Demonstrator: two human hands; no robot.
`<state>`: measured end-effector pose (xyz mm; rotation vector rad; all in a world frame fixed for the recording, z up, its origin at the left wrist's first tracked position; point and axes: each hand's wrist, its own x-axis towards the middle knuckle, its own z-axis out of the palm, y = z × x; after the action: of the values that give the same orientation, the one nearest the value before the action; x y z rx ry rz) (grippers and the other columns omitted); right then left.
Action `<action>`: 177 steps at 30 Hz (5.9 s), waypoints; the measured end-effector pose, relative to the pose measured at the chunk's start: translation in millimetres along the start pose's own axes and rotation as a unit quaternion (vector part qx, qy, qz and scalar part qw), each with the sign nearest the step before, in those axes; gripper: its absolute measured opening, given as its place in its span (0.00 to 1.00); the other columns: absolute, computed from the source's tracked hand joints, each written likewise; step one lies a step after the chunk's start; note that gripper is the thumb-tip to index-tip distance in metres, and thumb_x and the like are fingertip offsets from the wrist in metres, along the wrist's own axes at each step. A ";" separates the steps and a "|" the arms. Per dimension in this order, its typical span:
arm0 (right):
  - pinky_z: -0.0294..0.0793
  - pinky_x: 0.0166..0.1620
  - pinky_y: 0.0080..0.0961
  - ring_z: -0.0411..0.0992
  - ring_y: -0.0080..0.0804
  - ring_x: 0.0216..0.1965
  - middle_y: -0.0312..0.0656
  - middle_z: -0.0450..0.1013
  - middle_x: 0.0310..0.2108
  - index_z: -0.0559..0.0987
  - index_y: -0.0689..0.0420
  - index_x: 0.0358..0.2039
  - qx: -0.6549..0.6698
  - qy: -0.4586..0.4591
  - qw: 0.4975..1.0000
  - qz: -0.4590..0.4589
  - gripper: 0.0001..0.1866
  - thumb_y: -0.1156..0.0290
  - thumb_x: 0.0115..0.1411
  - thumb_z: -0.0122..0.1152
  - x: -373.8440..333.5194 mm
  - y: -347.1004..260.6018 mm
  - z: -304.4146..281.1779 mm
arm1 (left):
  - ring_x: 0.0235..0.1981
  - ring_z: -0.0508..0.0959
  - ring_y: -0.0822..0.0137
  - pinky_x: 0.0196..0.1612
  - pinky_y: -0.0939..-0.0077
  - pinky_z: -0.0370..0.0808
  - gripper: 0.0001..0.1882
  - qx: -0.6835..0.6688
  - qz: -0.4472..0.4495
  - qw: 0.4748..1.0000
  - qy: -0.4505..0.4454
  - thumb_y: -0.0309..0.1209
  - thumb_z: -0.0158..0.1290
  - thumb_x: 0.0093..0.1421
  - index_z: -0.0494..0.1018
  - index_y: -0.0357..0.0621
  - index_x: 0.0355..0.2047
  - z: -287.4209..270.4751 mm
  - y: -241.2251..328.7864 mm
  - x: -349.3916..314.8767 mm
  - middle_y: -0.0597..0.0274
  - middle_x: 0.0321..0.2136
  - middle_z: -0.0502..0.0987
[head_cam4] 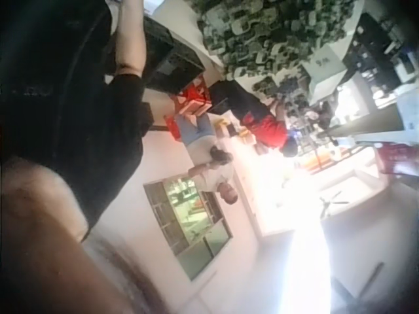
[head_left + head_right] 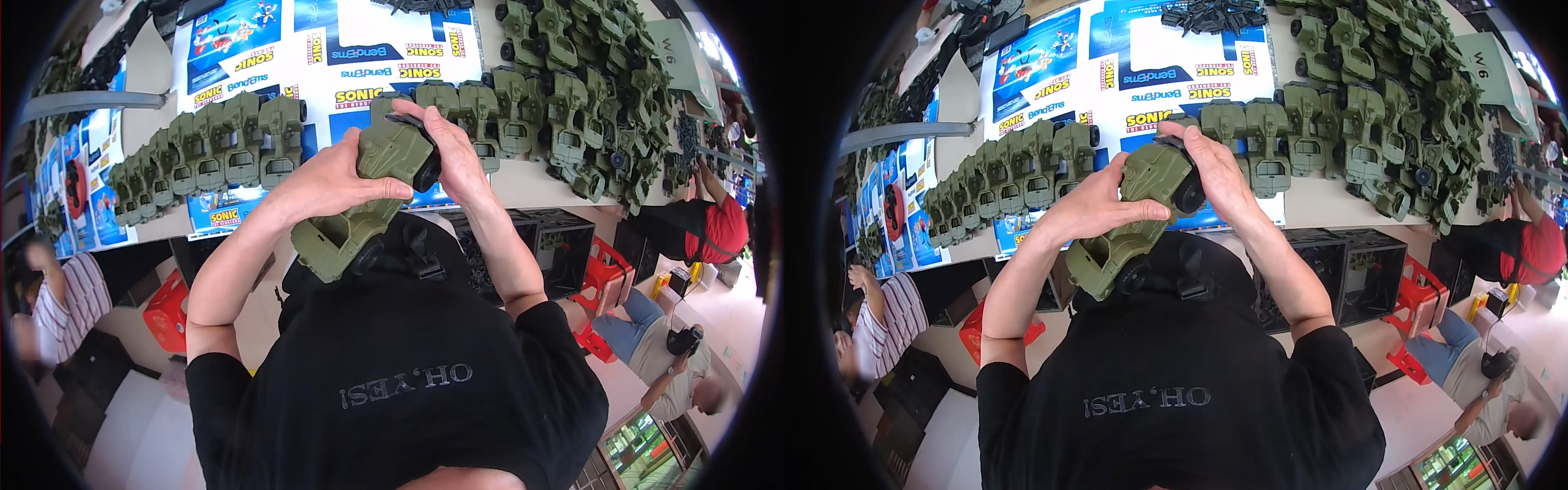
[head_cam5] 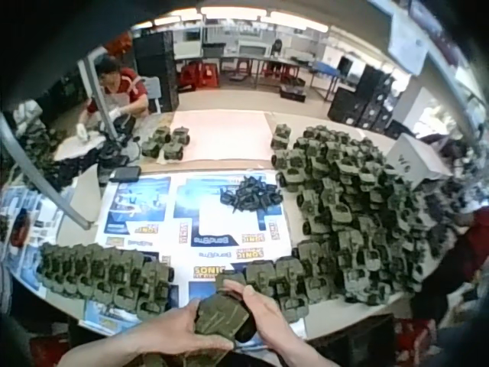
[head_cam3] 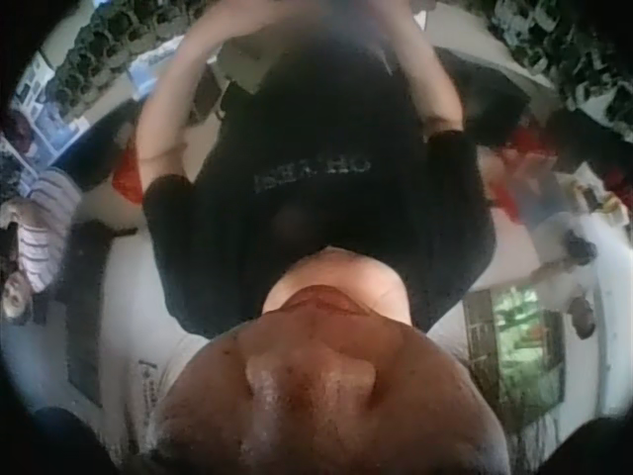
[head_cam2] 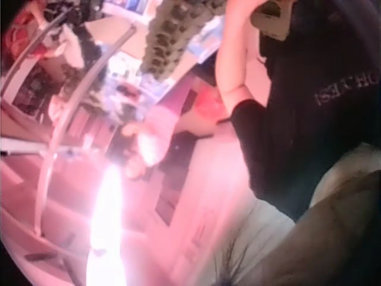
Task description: The person assembles green plastic toy tanks by attaching black wheels to the tank bodies. They repeatedly pick up a tank body, attach wheels, and place the completed unit on a table alongside other finished tanks.
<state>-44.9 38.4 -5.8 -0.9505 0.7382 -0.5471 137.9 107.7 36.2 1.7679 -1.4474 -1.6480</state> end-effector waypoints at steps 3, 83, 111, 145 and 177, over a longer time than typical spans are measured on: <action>0.64 0.55 0.24 0.67 0.29 0.50 0.46 0.71 0.47 0.69 0.65 0.54 -0.042 0.008 0.999 -0.030 0.30 0.50 0.68 0.35 -1.1 0.8 1.8 | 0.47 0.75 0.52 0.51 0.67 0.70 0.57 0.014 0.005 1.000 0.007 0.63 0.63 0.38 0.58 0.22 0.50 0.0 2.9 -1.6 0.38 0.43 0.73; 0.61 0.52 0.38 0.58 0.48 0.55 0.54 0.58 0.54 0.56 0.60 0.61 -0.602 0.160 0.764 -0.171 0.52 0.58 0.38 0.73 -14.2 -16.3 15.4 | 0.50 0.69 0.64 0.50 0.67 0.72 0.37 -0.484 0.081 0.831 0.261 0.36 0.56 0.59 0.42 0.48 0.59 20.5 9.6 103.1 0.54 0.50 0.64; 0.61 0.56 0.39 0.60 0.49 0.55 0.57 0.61 0.54 0.63 0.68 0.54 -0.724 0.408 0.552 -0.061 0.45 0.42 0.48 0.60 319.2 -130.9 -258.8 | 0.41 0.76 0.70 0.42 0.77 0.70 0.20 -0.356 -0.138 0.874 0.300 0.38 0.54 0.60 0.70 0.41 0.50 30.0 -107.2 13.0 0.63 0.42 0.75; 0.52 0.58 0.53 0.56 0.55 0.60 0.60 0.58 0.57 0.69 0.54 0.55 -0.522 0.272 0.804 -0.079 0.33 0.47 0.55 0.57 288.4 46.7 -77.1 | 0.56 0.62 0.41 0.55 0.44 0.60 0.50 0.264 0.096 0.829 0.483 0.61 0.60 0.41 0.57 0.44 0.58 -401.7 -97.4 401.7 0.39 0.51 0.64; 0.73 0.28 0.25 0.73 0.25 0.27 0.39 0.76 0.30 0.78 0.56 0.41 0.082 0.567 0.690 0.443 0.17 0.57 0.58 0.55 -327.1 473.5 -13.6 | 0.48 0.71 0.44 0.50 0.59 0.69 0.51 0.423 0.079 0.827 0.362 0.61 0.61 0.42 0.62 0.30 0.53 -249.7 -177.9 249.1 0.37 0.47 0.70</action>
<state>-216.7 489.4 -319.6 0.1364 2.0774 -0.2503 390.8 -114.3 -170.6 2.2154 -1.9316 -0.0761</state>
